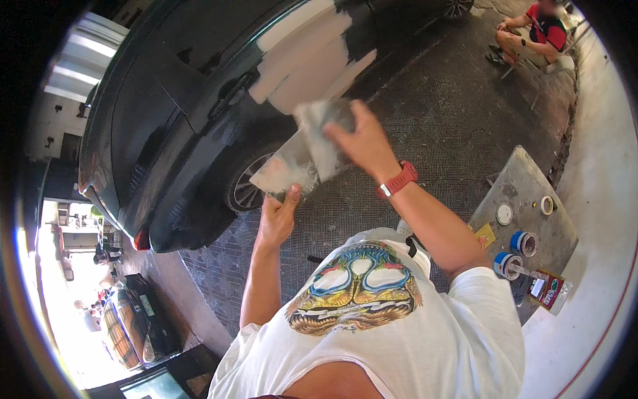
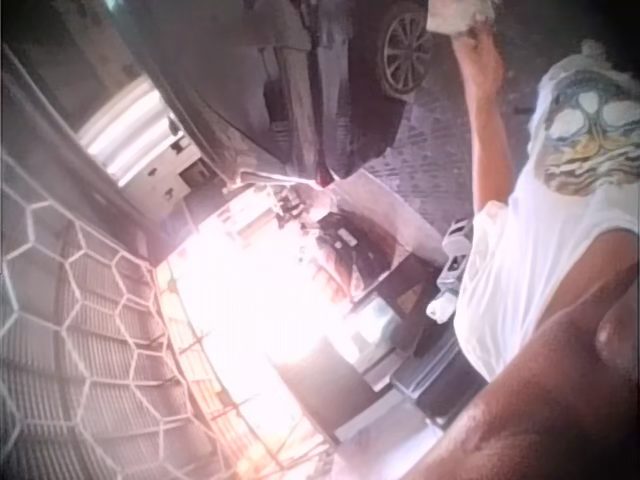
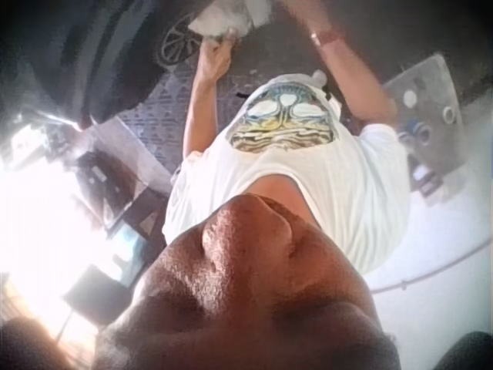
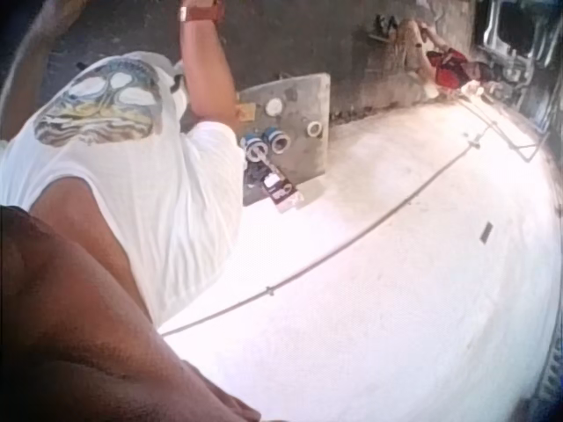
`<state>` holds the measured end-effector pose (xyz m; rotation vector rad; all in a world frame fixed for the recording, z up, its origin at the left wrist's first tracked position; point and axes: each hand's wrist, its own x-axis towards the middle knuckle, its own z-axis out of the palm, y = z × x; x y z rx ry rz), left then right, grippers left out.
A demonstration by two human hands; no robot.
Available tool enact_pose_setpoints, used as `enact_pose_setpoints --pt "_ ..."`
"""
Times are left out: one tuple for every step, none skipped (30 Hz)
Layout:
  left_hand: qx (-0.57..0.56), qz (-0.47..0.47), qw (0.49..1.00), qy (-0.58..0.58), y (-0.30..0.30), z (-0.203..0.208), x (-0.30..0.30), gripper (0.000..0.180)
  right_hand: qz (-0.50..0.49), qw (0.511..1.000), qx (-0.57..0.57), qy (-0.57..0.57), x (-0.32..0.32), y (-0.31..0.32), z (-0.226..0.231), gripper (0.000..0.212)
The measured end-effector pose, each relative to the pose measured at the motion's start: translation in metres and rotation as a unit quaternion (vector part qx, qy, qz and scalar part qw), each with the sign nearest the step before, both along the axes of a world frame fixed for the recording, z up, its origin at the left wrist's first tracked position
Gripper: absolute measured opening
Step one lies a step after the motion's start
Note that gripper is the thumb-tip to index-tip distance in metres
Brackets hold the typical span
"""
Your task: The person kneels beside a dark car and uses a putty knife to spread a light-colored body filler over a damaged area on the side panel. They repeatedly apply and smooth the filler across the panel, occasionally transferring material between two putty knives.
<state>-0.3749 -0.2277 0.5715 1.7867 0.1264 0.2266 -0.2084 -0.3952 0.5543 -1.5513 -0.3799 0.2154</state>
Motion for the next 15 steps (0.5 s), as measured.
enact_pose_setpoints --pt "0.008 0.008 1.0 0.008 0.0 -0.002 0.001 0.056 -0.004 0.992 0.092 0.088 -0.003 -0.002 0.014 0.041" --pt "0.017 0.015 1.0 0.016 0.001 -0.005 0.003 0.056 0.018 0.999 0.045 0.013 -0.012 0.0 0.012 0.04" --pt "0.029 0.02 0.999 0.025 0.002 -0.004 0.005 0.056 0.037 0.998 0.001 -0.06 -0.024 0.002 0.008 0.039" --pt "0.013 0.01 1.0 0.022 0.003 -0.003 0.006 0.056 0.055 0.989 -0.042 -0.132 -0.031 0.005 0.002 0.039" --pt "-0.004 0.001 1.0 0.018 0.004 -0.001 0.006 0.056 0.105 0.991 0.026 -0.075 -0.033 0.009 -0.013 0.04" --pt "-0.025 -0.006 1.0 0.012 0.004 -0.002 0.007 0.056 0.058 0.997 0.048 -0.027 -0.028 0.009 -0.012 0.041" --pt "-0.022 0.01 1.0 -0.004 0.002 -0.002 0.008 0.055 0.011 0.997 0.07 0.021 -0.019 0.008 -0.011 0.041" --pt "-0.019 0.026 0.999 -0.019 -0.001 -0.001 0.008 0.053 -0.036 0.993 0.091 0.069 -0.013 0.008 -0.008 0.042" --pt "-0.012 0.043 0.998 -0.032 -0.003 0.0 0.007 0.051 -0.032 0.982 0.151 0.105 -0.023 0.011 -0.002 0.041" --pt "-0.01 0.035 0.999 -0.003 -0.001 0.001 0.008 0.05 0.007 0.994 0.1 0.044 -0.03 0.011 -0.002 0.039" --pt "-0.008 0.027 0.999 0.027 0.004 0.001 0.011 0.049 0.045 0.998 0.049 -0.019 -0.036 0.011 -0.004 0.038" --pt "-0.007 0.015 0.998 0.056 0.007 0.001 0.014 0.048 0.079 0.993 -0.004 -0.083 -0.039 0.011 -0.005 0.036" --pt "0.014 0.029 0.998 0.06 0.008 -0.002 0.012 0.044 0.071 0.989 0.002 -0.127 -0.028 0.011 -0.016 0.033" --pt "0.044 0.037 0.998 0.019 0.007 -0.001 0.013 0.043 0.028 0.996 0.082 -0.035 -0.019 0.012 -0.019 0.033" --pt "0.072 0.049 0.996 -0.022 0.001 0.001 0.013 0.042 -0.012 0.985 0.159 0.058 -0.012 0.012 -0.015 0.033"
